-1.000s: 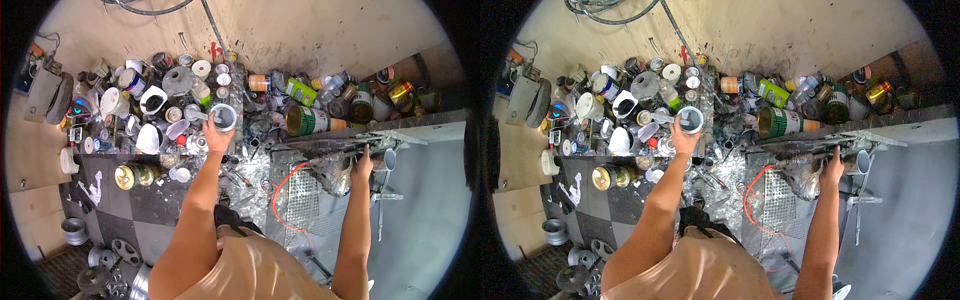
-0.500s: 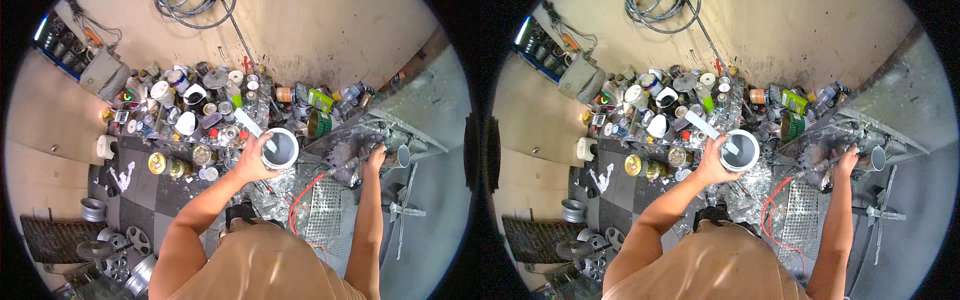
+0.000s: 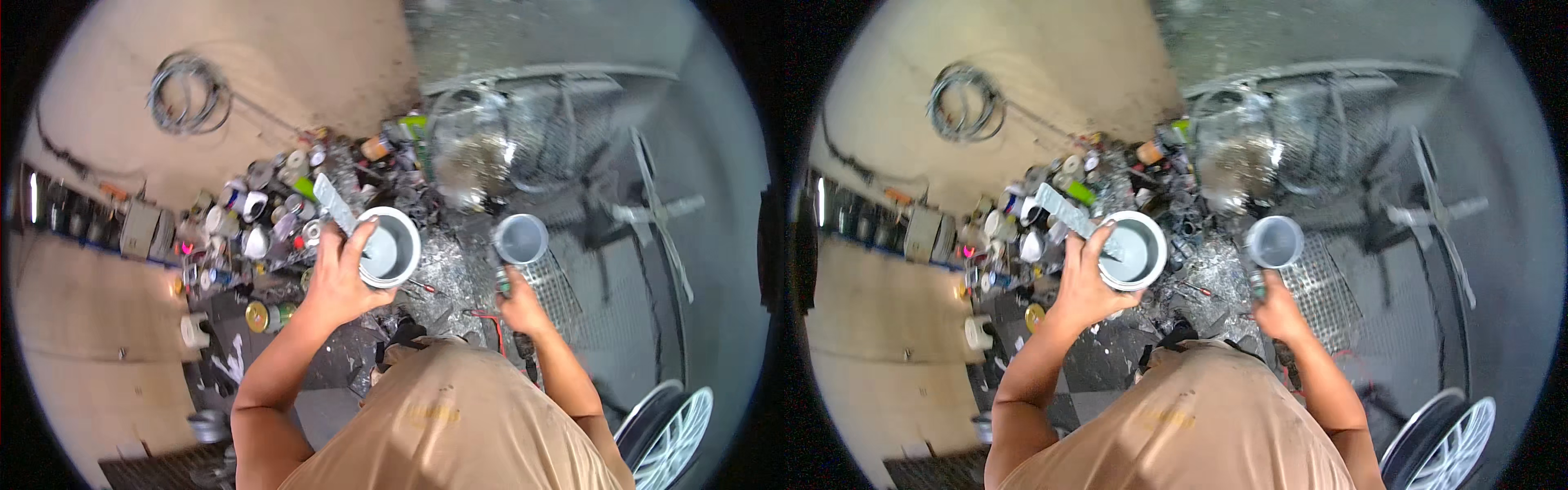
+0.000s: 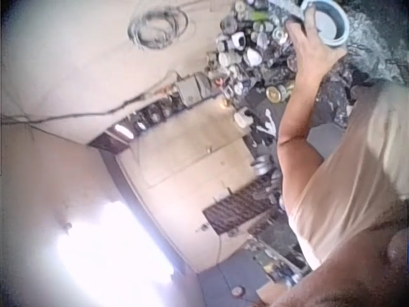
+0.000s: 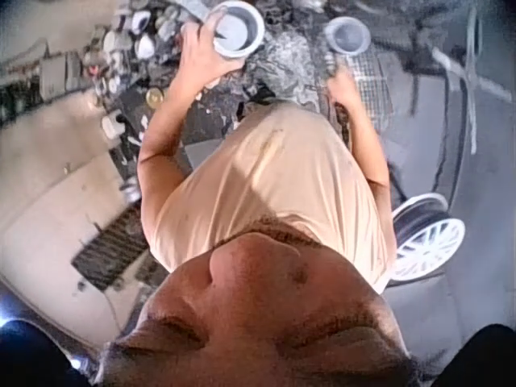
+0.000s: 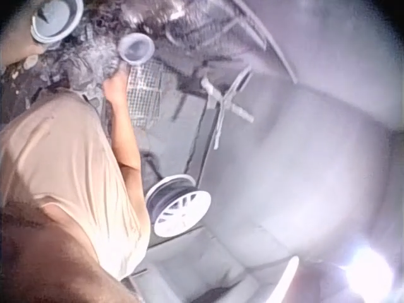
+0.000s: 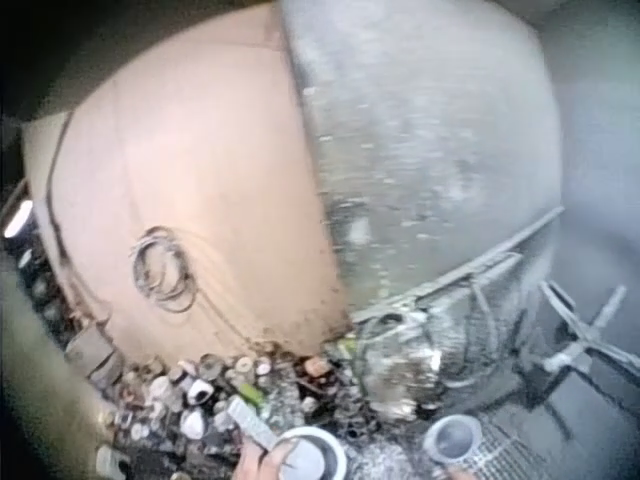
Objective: Painting a car rim with silver paint using a professional spray gun.
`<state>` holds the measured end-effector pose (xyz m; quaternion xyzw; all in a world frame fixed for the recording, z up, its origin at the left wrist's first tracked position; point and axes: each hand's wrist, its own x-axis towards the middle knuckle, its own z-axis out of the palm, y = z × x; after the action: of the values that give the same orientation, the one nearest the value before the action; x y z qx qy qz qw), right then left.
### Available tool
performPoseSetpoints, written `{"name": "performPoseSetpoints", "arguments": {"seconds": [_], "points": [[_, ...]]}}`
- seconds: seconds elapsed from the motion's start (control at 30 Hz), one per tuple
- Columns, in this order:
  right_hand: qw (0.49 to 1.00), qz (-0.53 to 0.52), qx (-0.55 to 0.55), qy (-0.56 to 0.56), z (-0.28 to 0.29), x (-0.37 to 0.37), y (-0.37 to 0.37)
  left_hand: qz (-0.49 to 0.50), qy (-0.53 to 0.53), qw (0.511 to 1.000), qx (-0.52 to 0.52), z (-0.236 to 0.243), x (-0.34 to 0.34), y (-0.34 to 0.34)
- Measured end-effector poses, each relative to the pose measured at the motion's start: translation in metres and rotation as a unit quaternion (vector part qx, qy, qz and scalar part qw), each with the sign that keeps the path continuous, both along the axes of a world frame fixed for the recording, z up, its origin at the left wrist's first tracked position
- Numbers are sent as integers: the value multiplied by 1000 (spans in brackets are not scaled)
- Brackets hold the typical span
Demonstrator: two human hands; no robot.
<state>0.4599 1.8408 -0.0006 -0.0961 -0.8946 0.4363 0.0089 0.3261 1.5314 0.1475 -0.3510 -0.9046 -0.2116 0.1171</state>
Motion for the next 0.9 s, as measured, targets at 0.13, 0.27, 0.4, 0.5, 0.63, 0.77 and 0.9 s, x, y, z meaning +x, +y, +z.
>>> {"name": "performPoseSetpoints", "arguments": {"seconds": [0.13,0.27,0.4,0.5,0.63,0.77,0.9], "points": [[999,22,-16,-19,-27,31,-4,-68,13,997,-25,14,6,53],[998,33,-30,-35,-24,49,-6,-124,-1,990,-60,19,16,98],[997,34,-36,-68,-24,59,-5,-210,19,972,-101,22,26,137],[998,11,-34,-47,-28,64,-10,-258,60,950,-166,24,32,152],[994,22,-70,-77,-23,65,-15,-302,63,931,-197,24,36,160],[992,24,-93,-87,-30,65,-28,-312,94,922,-211,22,36,157],[992,18,-97,-73,-37,61,-43,-312,86,921,-218,21,30,145]]}}
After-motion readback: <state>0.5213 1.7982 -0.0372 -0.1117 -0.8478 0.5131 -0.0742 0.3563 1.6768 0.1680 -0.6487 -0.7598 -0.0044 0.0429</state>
